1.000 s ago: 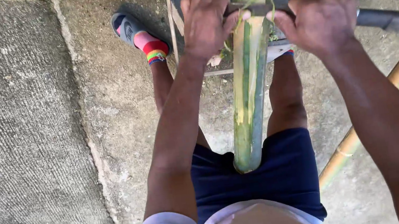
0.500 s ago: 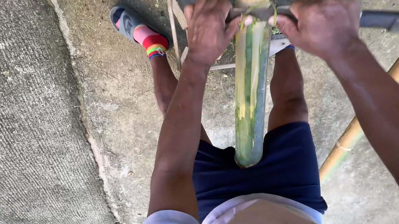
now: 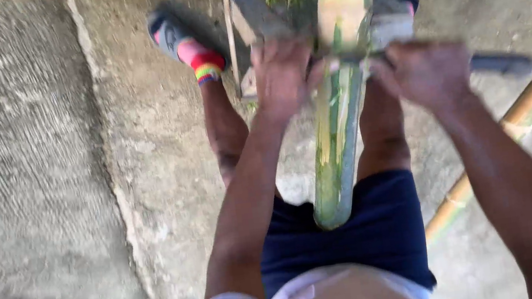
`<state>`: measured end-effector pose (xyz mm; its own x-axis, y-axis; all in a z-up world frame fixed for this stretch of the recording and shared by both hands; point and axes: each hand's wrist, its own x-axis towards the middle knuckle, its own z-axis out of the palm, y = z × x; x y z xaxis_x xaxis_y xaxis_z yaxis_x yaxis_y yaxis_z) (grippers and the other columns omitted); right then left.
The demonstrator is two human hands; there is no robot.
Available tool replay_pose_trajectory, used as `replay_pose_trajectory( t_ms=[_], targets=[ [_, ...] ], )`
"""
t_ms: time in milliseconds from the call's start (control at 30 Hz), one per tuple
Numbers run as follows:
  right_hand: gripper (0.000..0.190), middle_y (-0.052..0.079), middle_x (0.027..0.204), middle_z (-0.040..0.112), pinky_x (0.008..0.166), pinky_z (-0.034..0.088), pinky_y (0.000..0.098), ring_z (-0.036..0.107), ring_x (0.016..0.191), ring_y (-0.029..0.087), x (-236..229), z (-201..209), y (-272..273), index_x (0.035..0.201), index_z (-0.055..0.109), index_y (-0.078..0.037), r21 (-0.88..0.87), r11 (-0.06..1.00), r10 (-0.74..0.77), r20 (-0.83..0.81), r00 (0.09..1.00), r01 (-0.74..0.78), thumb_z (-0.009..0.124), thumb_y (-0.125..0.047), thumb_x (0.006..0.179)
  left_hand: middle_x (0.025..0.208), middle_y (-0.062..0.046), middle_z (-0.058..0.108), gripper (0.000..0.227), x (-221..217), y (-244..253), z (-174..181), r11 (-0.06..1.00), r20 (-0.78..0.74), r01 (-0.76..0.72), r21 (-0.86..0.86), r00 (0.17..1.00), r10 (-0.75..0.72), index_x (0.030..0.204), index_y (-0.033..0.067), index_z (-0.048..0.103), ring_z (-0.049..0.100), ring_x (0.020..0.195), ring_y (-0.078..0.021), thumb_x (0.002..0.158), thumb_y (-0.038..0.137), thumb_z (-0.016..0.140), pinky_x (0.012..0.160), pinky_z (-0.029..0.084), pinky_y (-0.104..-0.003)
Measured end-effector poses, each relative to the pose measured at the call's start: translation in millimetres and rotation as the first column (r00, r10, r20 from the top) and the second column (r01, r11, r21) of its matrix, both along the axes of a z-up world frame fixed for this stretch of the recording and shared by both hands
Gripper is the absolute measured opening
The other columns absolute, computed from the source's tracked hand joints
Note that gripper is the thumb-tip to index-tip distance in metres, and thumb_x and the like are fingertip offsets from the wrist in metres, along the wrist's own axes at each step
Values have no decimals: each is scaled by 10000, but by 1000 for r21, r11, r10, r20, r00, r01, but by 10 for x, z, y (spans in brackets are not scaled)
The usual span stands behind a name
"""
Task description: Shaving the outer layer of a bamboo pole using a knife.
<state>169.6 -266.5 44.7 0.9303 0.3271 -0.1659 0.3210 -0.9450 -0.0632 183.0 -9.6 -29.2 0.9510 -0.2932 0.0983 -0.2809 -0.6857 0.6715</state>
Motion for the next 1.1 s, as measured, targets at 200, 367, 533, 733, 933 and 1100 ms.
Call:
replay_pose_trajectory(
  t_ms=[200,367,533,733,933,1100],
  targets=[
    [477,50,551,589,431,458,388,597,449,225,-349,33,71,672,617,-165,-73,997,11,-15,1000,-12,747,-556,913,918,-66,644,256,-414,13,53,1000,-1,-1,25,1000,1,966,123,680,582,947,-269,809,287,799,862,358,-464],
    [527,63,523,534,442,457,401,575,452,253,-1588,88,267,620,549,-156,192,980,-24,-126,992,49,693,-592,878,861,-59,635,293,-1802,162,229,991,-198,45,129,980,-19,876,125,680,579,912,-265,792,388,777,857,369,-473],
    [608,83,459,498,393,403,403,505,376,262,-1122,-141,20,538,506,-142,138,990,-21,-116,993,37,698,-584,908,894,-47,653,409,-1107,21,166,981,-37,48,187,998,-41,883,126,675,582,943,-249,871,531,728,894,369,-492],
    [591,-46,551,487,426,391,319,423,418,96,159,-234,-276,706,592,-187,103,992,60,182,982,-79,578,-628,1099,883,-60,655,558,271,-188,10,987,99,35,157,994,-51,980,134,720,553,876,-246,917,673,588,850,364,-466],
    [616,8,625,593,480,429,318,589,532,158,-122,0,-91,722,613,-134,73,997,29,135,990,-39,614,-594,1132,968,-100,676,604,118,-120,-41,1000,172,24,20,985,-27,981,114,709,563,932,-260,959,687,519,818,374,-443],
    [546,34,537,568,409,396,357,540,424,181,16,98,-28,750,685,-170,9,1000,6,6,1000,-6,646,-649,1009,939,-85,678,536,152,-98,-266,993,140,59,-103,989,-44,904,146,683,617,969,-259,958,669,579,924,467,-455]
  ],
)
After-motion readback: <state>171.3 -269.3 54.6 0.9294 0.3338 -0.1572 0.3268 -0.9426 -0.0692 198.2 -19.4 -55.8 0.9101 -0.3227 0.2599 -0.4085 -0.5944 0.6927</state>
